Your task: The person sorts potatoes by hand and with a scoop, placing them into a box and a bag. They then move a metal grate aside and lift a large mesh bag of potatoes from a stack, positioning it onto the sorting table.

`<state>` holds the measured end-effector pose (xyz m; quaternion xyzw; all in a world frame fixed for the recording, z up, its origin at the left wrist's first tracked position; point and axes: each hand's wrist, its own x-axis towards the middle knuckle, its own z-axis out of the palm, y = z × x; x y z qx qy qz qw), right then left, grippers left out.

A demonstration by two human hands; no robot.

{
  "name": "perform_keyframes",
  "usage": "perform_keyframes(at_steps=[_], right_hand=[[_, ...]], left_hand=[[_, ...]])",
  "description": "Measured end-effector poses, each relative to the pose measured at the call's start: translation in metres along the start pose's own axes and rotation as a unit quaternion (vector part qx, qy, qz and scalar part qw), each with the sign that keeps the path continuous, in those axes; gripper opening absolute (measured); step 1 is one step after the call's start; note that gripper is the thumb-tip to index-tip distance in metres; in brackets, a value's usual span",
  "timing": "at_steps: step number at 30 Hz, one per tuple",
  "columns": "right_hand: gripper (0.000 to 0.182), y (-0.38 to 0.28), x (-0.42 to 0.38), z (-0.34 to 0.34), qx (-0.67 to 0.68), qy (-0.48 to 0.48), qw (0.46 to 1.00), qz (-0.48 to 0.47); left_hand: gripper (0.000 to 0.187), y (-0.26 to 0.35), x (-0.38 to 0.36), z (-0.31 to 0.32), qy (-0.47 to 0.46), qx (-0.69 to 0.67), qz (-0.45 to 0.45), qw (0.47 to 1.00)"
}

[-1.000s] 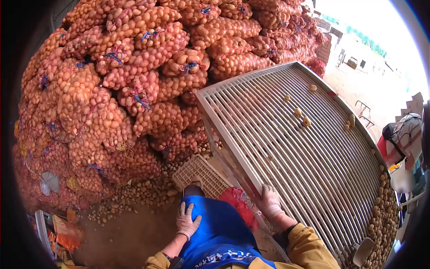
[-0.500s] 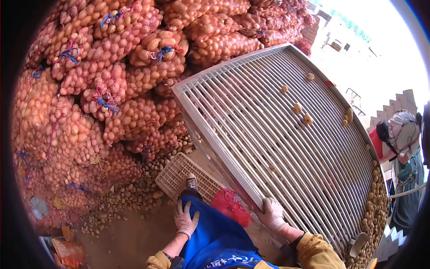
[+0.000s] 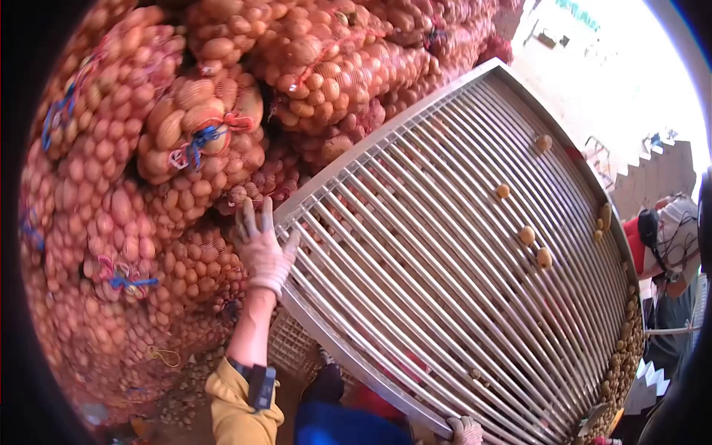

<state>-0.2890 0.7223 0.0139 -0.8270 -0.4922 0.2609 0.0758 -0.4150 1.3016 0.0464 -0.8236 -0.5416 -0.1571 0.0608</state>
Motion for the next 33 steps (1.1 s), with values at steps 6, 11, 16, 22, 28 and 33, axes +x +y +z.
perform_keyframes(at_steps=[6,11,16,22,28,33], right_hand=[[0.064,0.002,0.0,-0.005,0.03,-0.061,0.997,0.021],[0.058,-0.007,0.02,-0.022,-0.007,-0.051,0.999,-0.006],[0.064,-0.007,0.017,-0.022,-0.022,-0.139,0.989,0.05],[0.052,-0.037,0.044,-0.055,-0.043,-0.278,0.946,0.163],[0.041,-0.092,0.137,-0.094,-0.06,-0.497,0.826,0.26],[0.044,-0.126,0.276,-0.285,-0.053,-0.241,0.964,0.102]], left_hand=[[0.046,-0.028,0.036,0.023,-0.202,-0.022,0.004,0.979],[0.045,-0.023,0.042,0.011,-0.22,-0.033,0.016,0.975],[0.048,-0.019,0.042,0.012,-0.229,-0.053,0.015,0.972],[0.048,-0.021,0.048,0.008,-0.276,-0.049,0.005,0.96],[0.05,-0.024,0.053,0.002,-0.304,-0.045,0.012,0.952],[0.048,-0.021,0.055,-0.004,-0.31,-0.07,0.008,0.948]])
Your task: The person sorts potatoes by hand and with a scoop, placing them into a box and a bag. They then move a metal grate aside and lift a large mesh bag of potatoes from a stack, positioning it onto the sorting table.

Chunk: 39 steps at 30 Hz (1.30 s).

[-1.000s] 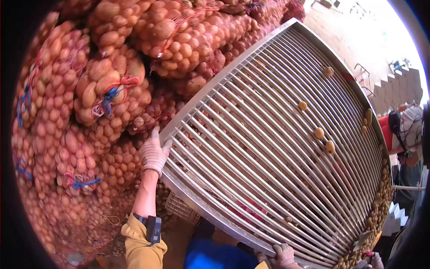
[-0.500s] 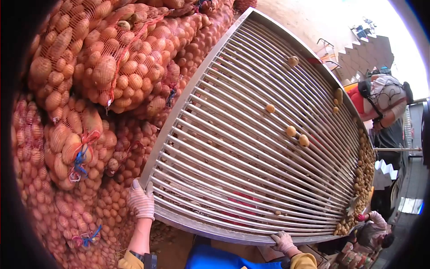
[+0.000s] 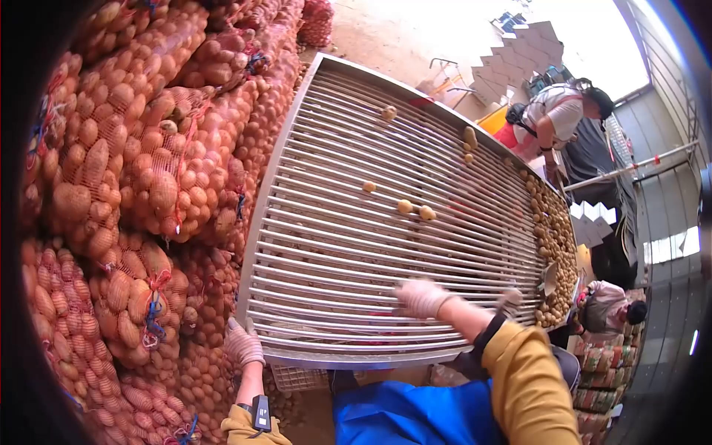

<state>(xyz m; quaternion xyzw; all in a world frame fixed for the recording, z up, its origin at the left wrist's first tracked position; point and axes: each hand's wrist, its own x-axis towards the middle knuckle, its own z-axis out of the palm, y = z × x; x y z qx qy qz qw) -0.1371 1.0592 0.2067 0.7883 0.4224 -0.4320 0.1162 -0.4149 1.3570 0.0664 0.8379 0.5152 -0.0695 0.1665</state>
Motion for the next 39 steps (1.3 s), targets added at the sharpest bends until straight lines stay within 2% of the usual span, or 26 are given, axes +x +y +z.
perform_keyframes(at_steps=[1,3,6,7,10,14,17,18,19,22,23,24,25,26,27,28,29,30,31,33,34,35,36,37,39], right_hand=[[0.043,0.01,-0.017,-0.034,-0.032,0.128,0.99,-0.049],[0.042,0.017,-0.052,-0.101,-0.112,0.111,0.987,0.011],[0.051,0.054,-0.073,-0.118,-0.127,0.11,0.985,0.043],[0.056,0.073,-0.061,-0.109,-0.126,0.077,0.986,0.073],[0.064,0.117,-0.005,-0.078,-0.077,0.151,0.984,0.048],[0.068,0.14,0.11,-0.07,-0.166,0.241,0.956,-0.025],[0.07,0.146,0.193,-0.082,-0.146,0.309,0.937,-0.072],[0.066,0.149,0.219,-0.081,-0.175,0.279,0.942,-0.062],[0.064,0.147,0.235,-0.081,-0.154,0.312,0.931,-0.112],[0.048,0.174,0.228,-0.08,-0.074,0.309,0.93,-0.182],[0.045,0.205,0.21,-0.059,-0.068,0.3,0.936,-0.169],[0.042,0.248,0.181,-0.03,-0.061,0.295,0.942,-0.148],[0.042,0.298,0.146,0.002,-0.072,0.231,0.964,-0.108],[0.042,0.343,0.099,0.027,-0.146,0.123,0.98,-0.061],[0.043,0.404,0.052,0.075,-0.247,0.118,0.958,-0.087],[0.047,0.421,-0.003,0.088,-0.235,0.048,0.97,0.038],[0.055,0.433,-0.044,0.107,-0.196,0.093,0.966,0.14],[0.063,0.442,-0.067,0.129,-0.167,0.134,0.952,0.221],[0.066,0.446,-0.079,0.146,-0.07,0.166,0.939,0.291],[0.069,0.455,-0.079,0.204,0.066,0.247,0.878,0.404],[0.073,0.446,-0.068,0.206,0.11,0.184,0.846,0.489],[0.082,0.452,-0.053,0.226,0.179,0.165,0.814,0.528],[0.089,0.453,-0.037,0.231,0.227,0.184,0.794,0.532],[0.096,0.453,-0.02,0.236,0.275,0.201,0.774,0.533],[0.111,0.469,0.013,0.255,0.312,0.26,0.787,0.464]], left_hand=[[0.048,0.001,0.001,0.001,-0.005,0.0,0.01,1.0],[0.047,-0.005,0.0,0.009,0.029,-0.01,0.016,0.999],[0.048,-0.007,0.001,0.014,0.04,-0.014,0.01,0.999],[0.048,-0.007,0.001,0.012,0.038,-0.007,0.01,0.999],[0.048,-0.004,-0.003,0.011,0.042,-0.004,-0.014,0.999],[0.051,0.004,-0.003,0.01,0.064,0.003,-0.031,0.997],[0.054,0.008,-0.01,0.019,0.088,0.026,-0.042,0.995],[0.054,0.016,-0.011,0.025,0.134,0.062,-0.073,0.986],[0.054,0.022,-0.014,0.029,0.177,0.099,-0.102,0.974],[0.058,0.031,-0.013,0.032,0.148,0.12,-0.147,0.971],[0.059,0.03,-0.013,0.032,0.14,0.131,-0.159,0.969],[0.062,0.019,-0.013,0.039,0.158,0.138,-0.133,0.969],[0.062,0.027,-0.011,0.036,0.137,0.166,-0.172,0.961],[0.063,0.023,-0.009,0.042,0.144,0.185,-0.177,0.956],[0.063,0.012,-0.009,0.048,0.146,0.207,-0.182,0.95],[0.064,0.001,-0.01,0.054,0.134,0.213,-0.189,0.949],[0.064,-0.001,-0.007,0.055,0.125,0.222,-0.196,0.947],[0.065,0.015,-0.003,0.042,0.078,0.212,-0.226,0.948],[0.061,0.016,-0.001,0.04,0.085,0.189,-0.223,0.953],[0.053,0.039,0.01,0.02,0.022,0.081,-0.197,0.977],[0.053,0.048,0.025,0.02,0.023,0.089,-0.193,0.977],[0.049,0.053,0.043,0.022,0.03,0.019,-0.1,0.994],[0.045,0.063,0.058,0.019,0.037,-0.049,-0.01,0.998],[0.043,0.105,0.069,0.011,0.04,-0.054,-0.057,0.996],[0.046,0.12,0.091,0.011,-0.001,0.043,-0.103,0.994]])
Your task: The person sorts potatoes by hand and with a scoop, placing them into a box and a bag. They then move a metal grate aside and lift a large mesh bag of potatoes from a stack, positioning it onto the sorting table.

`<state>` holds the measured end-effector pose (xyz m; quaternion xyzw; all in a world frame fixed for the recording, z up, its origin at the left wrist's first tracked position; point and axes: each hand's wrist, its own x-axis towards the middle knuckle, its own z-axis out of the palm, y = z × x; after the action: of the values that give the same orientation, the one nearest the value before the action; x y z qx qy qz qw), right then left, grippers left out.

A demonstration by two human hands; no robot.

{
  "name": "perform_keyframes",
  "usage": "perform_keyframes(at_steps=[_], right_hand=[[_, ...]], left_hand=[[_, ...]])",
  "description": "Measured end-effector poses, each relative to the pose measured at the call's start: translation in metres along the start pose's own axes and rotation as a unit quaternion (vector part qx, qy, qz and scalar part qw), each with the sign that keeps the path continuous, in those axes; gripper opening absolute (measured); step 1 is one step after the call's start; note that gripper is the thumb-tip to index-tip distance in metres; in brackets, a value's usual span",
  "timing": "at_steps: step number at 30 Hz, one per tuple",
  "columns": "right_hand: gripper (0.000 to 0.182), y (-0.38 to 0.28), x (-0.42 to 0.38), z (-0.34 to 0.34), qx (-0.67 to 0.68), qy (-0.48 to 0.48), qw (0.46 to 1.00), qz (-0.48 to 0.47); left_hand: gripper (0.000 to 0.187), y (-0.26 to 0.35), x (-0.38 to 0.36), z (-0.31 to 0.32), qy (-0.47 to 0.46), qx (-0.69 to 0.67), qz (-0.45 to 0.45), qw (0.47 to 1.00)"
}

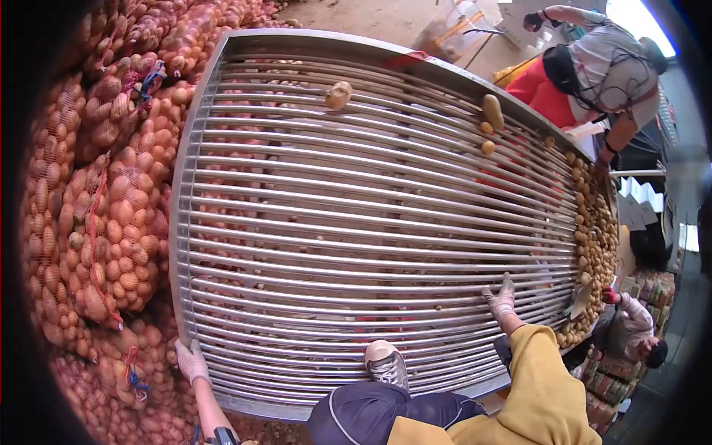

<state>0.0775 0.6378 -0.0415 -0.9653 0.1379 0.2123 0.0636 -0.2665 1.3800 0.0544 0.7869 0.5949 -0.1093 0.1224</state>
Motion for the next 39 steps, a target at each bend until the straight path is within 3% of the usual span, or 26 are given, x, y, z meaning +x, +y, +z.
perform_keyframes(at_steps=[2,4,5,6,8,10,14,17,19,23,28,31,32,35,36,38,39], right_hand=[[0.113,-0.013,0.005,0.009,0.051,0.007,0.999,-0.003],[0.116,-0.037,0.0,0.0,0.068,-0.033,0.995,0.059],[0.12,-0.051,-0.003,-0.01,0.099,-0.05,0.991,0.075],[0.123,-0.051,0.0,-0.011,0.139,-0.064,0.985,0.078],[0.126,-0.067,-0.004,-0.023,0.128,-0.089,0.982,0.111],[0.126,-0.052,0.001,-0.006,0.147,-0.069,0.982,0.097],[0.132,-0.024,0.011,0.021,0.152,-0.072,0.98,0.107],[0.133,-0.02,0.014,0.031,0.125,-0.06,0.983,0.123],[0.131,-0.043,0.013,0.019,0.137,-0.062,0.976,0.159],[0.13,-0.033,0.015,0.019,0.132,-0.097,0.977,0.139],[0.134,-0.027,0.022,0.027,0.147,-0.078,0.976,0.142],[0.132,-0.014,0.026,0.038,0.171,-0.059,0.976,0.123],[0.13,-0.028,0.019,0.021,0.165,-0.085,0.974,0.133],[0.119,-0.031,0.017,0.01,0.09,-0.089,0.985,0.116],[0.109,-0.016,0.021,0.007,0.141,-0.115,0.981,0.069],[0.101,-0.069,-0.01,-0.038,0.171,-0.244,0.951,0.078],[0.098,-0.083,-0.023,-0.037,0.214,-0.208,0.954,0.019]], left_hand=[[0.051,0.018,-0.008,-0.009,0.014,0.064,-0.013,0.998],[0.057,0.027,-0.004,-0.016,-0.029,0.111,-0.042,0.993],[0.058,0.046,-0.01,-0.026,-0.044,0.079,-0.053,0.995],[0.054,0.036,-0.007,-0.016,0.011,0.063,-0.031,0.997],[0.052,0.034,-0.004,-0.021,-0.023,0.098,-0.026,0.995],[0.053,-0.003,0.01,-0.004,-0.014,0.142,-0.018,0.99],[0.057,-0.002,0.013,-0.011,-0.032,0.135,-0.017,0.99],[0.063,0.009,0.022,-0.023,-0.112,0.154,-0.07,0.979],[0.07,0.039,0.026,-0.046,-0.252,0.157,-0.152,0.943],[0.073,0.036,0.028,-0.067,-0.32,0.079,-0.082,0.941],[0.073,0.055,0.023,-0.059,-0.229,0.141,-0.067,0.961],[0.059,0.016,0.035,-0.021,-0.123,0.014,-0.005,0.992],[0.049,-0.004,0.045,-0.006,-0.145,-0.079,0.016,0.986],[0.038,-0.002,0.049,-0.005,-0.156,-0.058,0.015,0.986],[0.034,0.017,0.04,-0.014,-0.163,-0.064,-0.009,0.984],[0.044,0.004,0.044,-0.006,-0.127,0.038,0.031,0.991],[0.054,0.026,0.038,-0.031,-0.166,0.042,0.009,0.985]])
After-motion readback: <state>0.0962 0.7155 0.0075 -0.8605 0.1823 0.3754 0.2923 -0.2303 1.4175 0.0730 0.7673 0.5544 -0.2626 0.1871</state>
